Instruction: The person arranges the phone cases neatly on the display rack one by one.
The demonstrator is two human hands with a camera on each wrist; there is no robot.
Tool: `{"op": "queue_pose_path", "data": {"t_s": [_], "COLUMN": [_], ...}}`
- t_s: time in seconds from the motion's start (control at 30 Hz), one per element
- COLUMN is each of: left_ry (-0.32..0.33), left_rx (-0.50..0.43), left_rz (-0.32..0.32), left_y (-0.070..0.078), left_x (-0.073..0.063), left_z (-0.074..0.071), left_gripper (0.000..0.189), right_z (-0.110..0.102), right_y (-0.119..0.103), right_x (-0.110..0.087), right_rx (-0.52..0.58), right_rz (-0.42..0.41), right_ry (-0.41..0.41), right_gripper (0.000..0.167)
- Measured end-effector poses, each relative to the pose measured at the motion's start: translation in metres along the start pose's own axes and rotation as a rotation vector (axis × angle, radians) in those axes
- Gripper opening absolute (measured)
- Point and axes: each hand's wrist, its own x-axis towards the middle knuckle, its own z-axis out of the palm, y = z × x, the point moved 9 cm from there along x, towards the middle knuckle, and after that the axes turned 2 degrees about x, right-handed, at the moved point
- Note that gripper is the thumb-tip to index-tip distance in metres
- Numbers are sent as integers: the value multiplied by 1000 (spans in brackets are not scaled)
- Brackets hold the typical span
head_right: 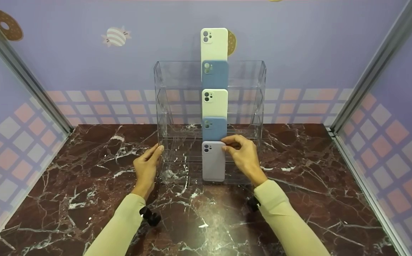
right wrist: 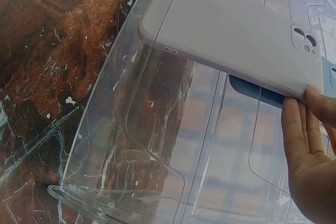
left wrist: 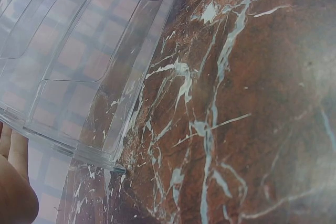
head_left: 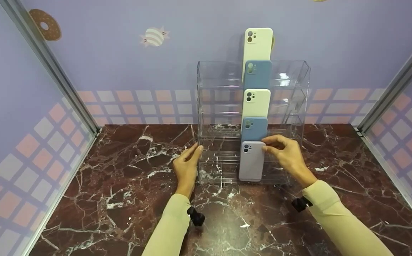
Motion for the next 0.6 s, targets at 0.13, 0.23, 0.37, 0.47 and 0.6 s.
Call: {"op": "queue_pose_path", "data": {"t_s": [0.13,0.23,0.37,0.47,0.6], "left_ry": [-4,-15,-19,-15,-8], "left_rx": [7,-3,-13,-18,-22], "left_rz": [9,19,31,29,12], "left_y": [1,3,5,4,3], "left_x": [-1,-2,-3,-2,-2], "left_z": [1,1,2,1,1], "left_gripper": [26,27,26,25,26], "right_z": [0,0,-1,-1,1], "right_y": [1,2,2,3,4], "right_x": [-1,-3,-4,-4,-4], "right_rx": [-5,-13,-18,-12,-4], "right_rz": [-1,-9,-17,-22,-31], "right_ry": [2,9,23,30,35], "right_gripper": [20,21,21,22,23]}}
